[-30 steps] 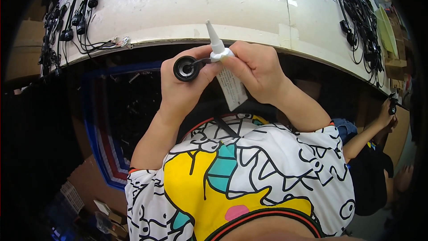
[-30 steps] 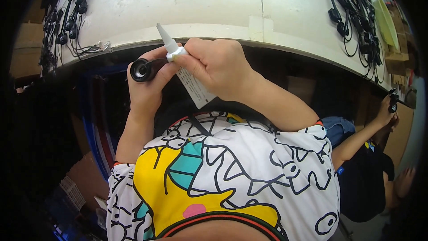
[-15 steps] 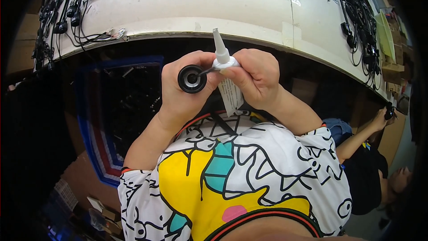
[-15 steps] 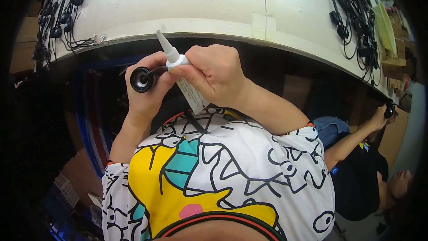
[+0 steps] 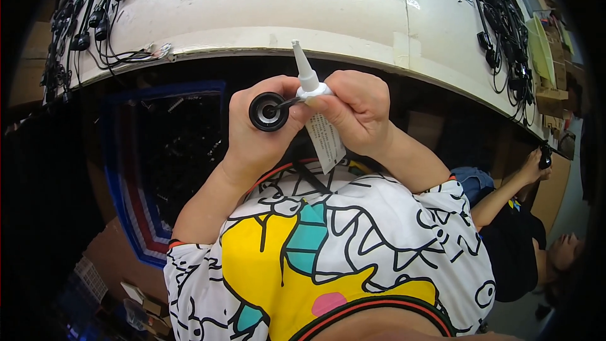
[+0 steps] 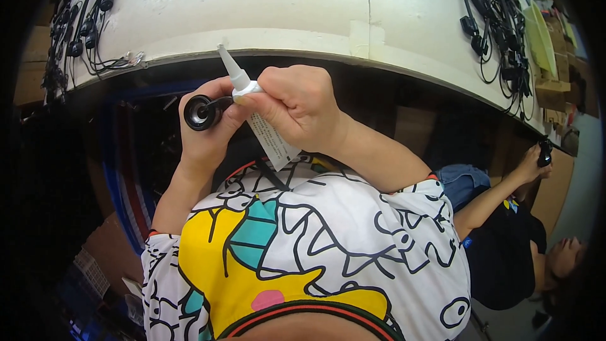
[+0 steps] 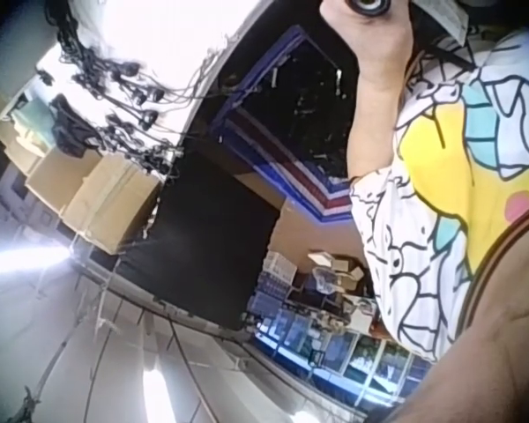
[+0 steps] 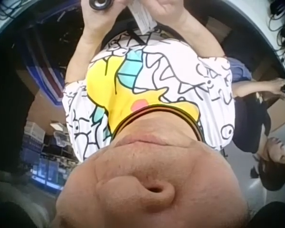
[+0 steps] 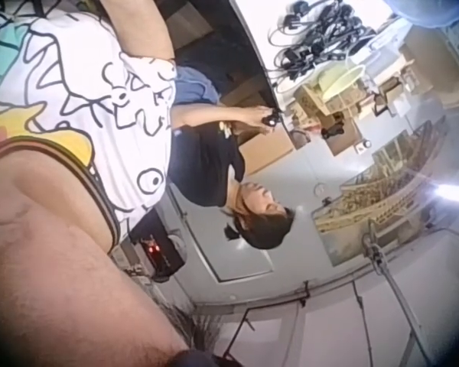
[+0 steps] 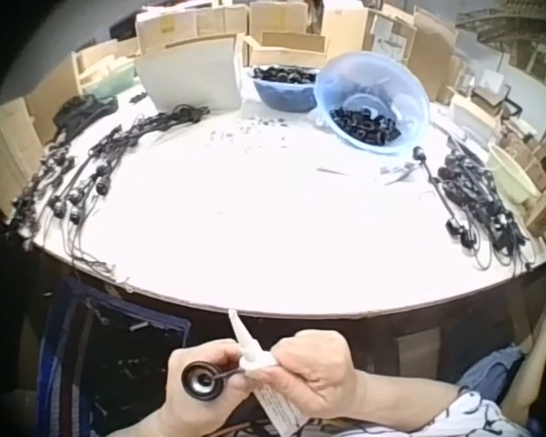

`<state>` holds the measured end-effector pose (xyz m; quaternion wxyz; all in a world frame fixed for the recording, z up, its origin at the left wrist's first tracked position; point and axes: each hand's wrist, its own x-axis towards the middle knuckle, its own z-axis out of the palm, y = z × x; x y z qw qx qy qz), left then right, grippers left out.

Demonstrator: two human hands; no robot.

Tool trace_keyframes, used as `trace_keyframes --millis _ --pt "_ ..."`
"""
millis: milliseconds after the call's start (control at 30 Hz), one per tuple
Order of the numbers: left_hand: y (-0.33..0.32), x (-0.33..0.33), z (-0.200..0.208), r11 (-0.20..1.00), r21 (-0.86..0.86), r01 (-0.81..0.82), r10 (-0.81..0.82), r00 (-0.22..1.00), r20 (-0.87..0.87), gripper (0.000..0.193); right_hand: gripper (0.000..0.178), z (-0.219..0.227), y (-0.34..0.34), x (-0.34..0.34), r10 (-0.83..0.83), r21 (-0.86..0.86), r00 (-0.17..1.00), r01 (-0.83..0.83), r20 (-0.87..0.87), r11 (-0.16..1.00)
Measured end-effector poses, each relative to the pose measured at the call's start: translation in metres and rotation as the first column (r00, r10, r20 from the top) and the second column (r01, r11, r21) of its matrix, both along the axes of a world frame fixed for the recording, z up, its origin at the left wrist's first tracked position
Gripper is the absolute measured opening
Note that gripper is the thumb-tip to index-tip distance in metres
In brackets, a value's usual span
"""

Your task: The person assembles small circular components by applying glue from a tube to a plastic ring, then fitting the ring into a housing, and finally connecting a wire to the assembled component.

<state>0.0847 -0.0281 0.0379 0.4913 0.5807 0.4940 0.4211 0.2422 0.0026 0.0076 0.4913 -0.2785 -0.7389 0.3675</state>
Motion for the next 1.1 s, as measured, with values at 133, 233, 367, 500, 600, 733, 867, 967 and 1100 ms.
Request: trace_keyframes --millis 133,233,367,500,600,733,867,967,1100 --pt "0.005 0.000 -0.003 1.000 0.008 0.010 -0.010 1.000 -0.004 0.018 0.022 -0.002 0.001 0.000 -0.022 -0.011 1.000 0.022 0.016 1.000" --pt "0.011 0.001 -0.008 0.999 -0.033 -0.027 0.026 0.999 -0.029 0.019 0.022 -0.002 0.004 0.000 -0.087 -0.075 0.995 0.091 0.050 0.993" --pt "0.009 0.010 -0.006 0.986 -0.160 -0.045 0.072 0.984 0.165 0.028 0.024 -0.002 0.021 0.000 -0.201 -0.168 0.979 0.194 -0.026 0.967" --pt "0.007 0.012 -0.005 0.990 -0.108 0.091 -0.101 0.991 -0.084 0.021 0.023 0.003 0.026 0.011 -0.173 -0.341 0.975 0.117 -0.137 0.933" --pt "0.010 0.016 -0.009 0.997 -0.078 0.027 -0.030 0.999 -0.029 0.013 0.020 0.010 0.023 0.020 -0.066 -0.463 0.955 -0.079 -0.290 0.883" --pt "0.012 0.016 -0.012 0.997 -0.016 0.072 -0.074 0.989 -0.130 0.011 0.033 0.000 0.014 0.019 0.090 -0.500 0.982 -0.163 -0.166 0.851" --pt "0.009 0.025 -0.014 0.989 -0.144 0.008 0.001 0.998 0.063 0.010 0.020 0.001 0.016 0.015 0.028 -0.491 0.974 -0.139 -0.226 0.860" --pt "0.011 0.023 -0.015 0.989 -0.149 -0.002 0.015 0.996 0.089 0.009 0.016 0.002 0.020 0.014 0.035 -0.523 0.980 -0.135 -0.197 0.841" --pt "0.009 0.027 -0.011 0.987 -0.150 0.055 -0.050 0.998 0.041 0.013 0.015 0.002 0.025 0.016 -0.064 -0.443 0.975 -0.038 -0.212 0.896"
